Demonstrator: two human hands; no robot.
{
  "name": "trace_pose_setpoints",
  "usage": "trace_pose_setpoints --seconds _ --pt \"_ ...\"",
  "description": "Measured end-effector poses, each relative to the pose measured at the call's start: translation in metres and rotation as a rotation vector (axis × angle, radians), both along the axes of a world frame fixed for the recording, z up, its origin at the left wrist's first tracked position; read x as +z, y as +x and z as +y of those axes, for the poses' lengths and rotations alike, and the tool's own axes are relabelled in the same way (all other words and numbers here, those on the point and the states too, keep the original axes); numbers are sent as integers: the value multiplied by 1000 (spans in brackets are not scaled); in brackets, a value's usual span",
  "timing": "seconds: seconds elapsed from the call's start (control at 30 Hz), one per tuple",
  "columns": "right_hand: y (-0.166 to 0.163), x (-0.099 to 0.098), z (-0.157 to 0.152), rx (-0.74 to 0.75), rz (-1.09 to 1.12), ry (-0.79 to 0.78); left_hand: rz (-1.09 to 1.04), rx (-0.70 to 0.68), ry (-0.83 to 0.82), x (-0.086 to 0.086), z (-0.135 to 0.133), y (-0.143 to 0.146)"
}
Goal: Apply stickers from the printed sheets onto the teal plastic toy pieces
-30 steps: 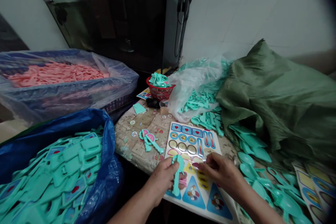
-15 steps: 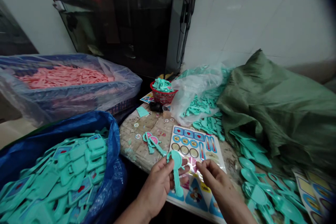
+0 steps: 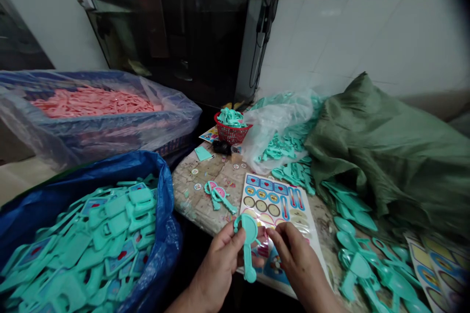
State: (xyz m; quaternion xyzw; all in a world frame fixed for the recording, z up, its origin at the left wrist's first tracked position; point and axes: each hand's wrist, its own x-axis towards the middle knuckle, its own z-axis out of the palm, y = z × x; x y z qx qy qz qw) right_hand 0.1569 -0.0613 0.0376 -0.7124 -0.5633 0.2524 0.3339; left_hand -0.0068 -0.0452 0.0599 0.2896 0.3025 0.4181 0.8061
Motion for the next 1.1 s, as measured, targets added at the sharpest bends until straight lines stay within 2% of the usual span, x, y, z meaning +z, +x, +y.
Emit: trace_pose_setpoints --seconds 0.1,0.2,0.37,0.63,0.73,0.9,1.1 --pt "-2 -5 -5 79 -51 67 36 -19 10 -1 -1 -2" --pt "-2 -5 -9 102 29 110 30 -1 -21 -3 0 -5" --pt "-4 10 -10 149 288 -30 27 -8 -37 -3 1 -9" --pt "-5 15 -14 188 320 -40 50 -58 -29 -4 2 -11" --pt "-2 19 -18 151 349 -55 61 -50 -37 -5 4 -11" --pt "-6 32 -21 79 553 -110 90 3 13 -3 0 -8" --pt "-19 36 -19 71 576 -95 103 -48 67 7 -4 -4"
